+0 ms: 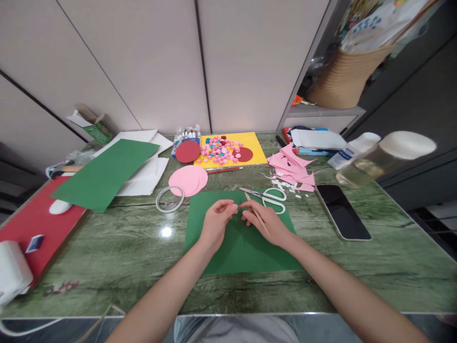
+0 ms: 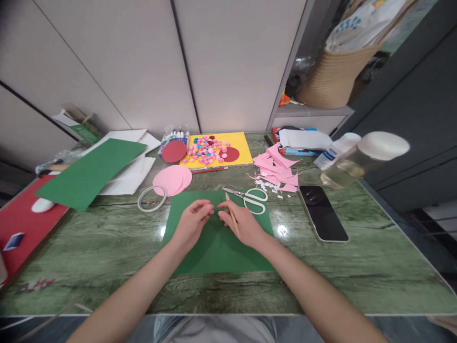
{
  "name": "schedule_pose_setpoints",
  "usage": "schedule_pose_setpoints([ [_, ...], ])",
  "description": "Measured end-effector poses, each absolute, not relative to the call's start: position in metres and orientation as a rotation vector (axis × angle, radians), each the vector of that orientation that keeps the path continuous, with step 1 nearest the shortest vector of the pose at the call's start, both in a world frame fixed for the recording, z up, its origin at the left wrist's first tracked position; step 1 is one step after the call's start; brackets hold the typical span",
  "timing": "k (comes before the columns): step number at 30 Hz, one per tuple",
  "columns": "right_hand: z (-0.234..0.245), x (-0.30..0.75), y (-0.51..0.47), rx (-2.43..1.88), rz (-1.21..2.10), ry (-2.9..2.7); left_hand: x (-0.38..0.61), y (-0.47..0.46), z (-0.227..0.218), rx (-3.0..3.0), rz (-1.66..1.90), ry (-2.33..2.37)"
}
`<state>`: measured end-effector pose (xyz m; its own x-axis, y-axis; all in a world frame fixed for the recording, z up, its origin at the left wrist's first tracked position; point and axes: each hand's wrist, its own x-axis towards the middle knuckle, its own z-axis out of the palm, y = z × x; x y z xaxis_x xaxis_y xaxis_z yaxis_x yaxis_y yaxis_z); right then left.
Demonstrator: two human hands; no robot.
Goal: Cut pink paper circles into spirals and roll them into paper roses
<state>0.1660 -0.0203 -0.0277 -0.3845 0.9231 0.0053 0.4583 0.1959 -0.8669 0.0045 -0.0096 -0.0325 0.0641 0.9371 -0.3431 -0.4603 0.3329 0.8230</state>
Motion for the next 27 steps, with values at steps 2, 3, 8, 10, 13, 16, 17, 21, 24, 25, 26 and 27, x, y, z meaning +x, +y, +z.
schedule_pose_setpoints([
  [2,-0.0277,0.1662,-0.0201,-1.279,1.113,-1.935,0.0047,-0.0100,-0.0322,0.588,1.138,1.013],
  [3,-0.0276,0.1662,-0.0199,-1.280,1.111,-1.936,0.0048,-0.0101,-0.0323,0.582,1.139,1.003],
  [8,-0.0272,0.1659,-0.0193,-1.279,1.113,-1.934,0.0045,-0.0106,-0.0342,0.596,1.140,0.992],
  [10,-0.0275,0.1657,-0.0194,-1.274,1.110,-1.936,0.0039,-0.0112,-0.0342,0.636,1.118,1.021],
  [13,-0.0277,0.1654,-0.0196,-1.274,1.100,-1.945,0.0032,-0.0124,-0.0325,0.702,1.094,1.005],
  [16,-0.0267,0.1647,-0.0195,-1.285,1.096,-1.944,0.0027,-0.0132,-0.0301,0.748,1.090,0.964],
  [17,-0.0261,0.1645,-0.0196,-1.287,1.097,-1.944,0.0025,-0.0134,-0.0295,0.764,1.087,0.958],
  [21,-0.0248,0.1637,-0.0199,-1.281,1.103,-1.941,0.0021,-0.0137,-0.0283,0.798,1.079,0.927],
  [24,-0.0258,0.1639,-0.0200,-1.275,1.114,-1.941,0.0029,-0.0140,-0.0271,0.779,1.097,0.896],
  [25,-0.0264,0.1641,-0.0199,-1.272,1.113,-1.942,0.0033,-0.0140,-0.0265,0.769,1.101,0.901],
  [26,-0.0271,0.1644,-0.0198,-1.270,1.109,-1.942,0.0038,-0.0141,-0.0259,0.759,1.102,0.915],
  [27,-0.0277,0.1647,-0.0198,-1.268,1.105,-1.941,0.0042,-0.0142,-0.0254,0.752,1.098,0.932],
])
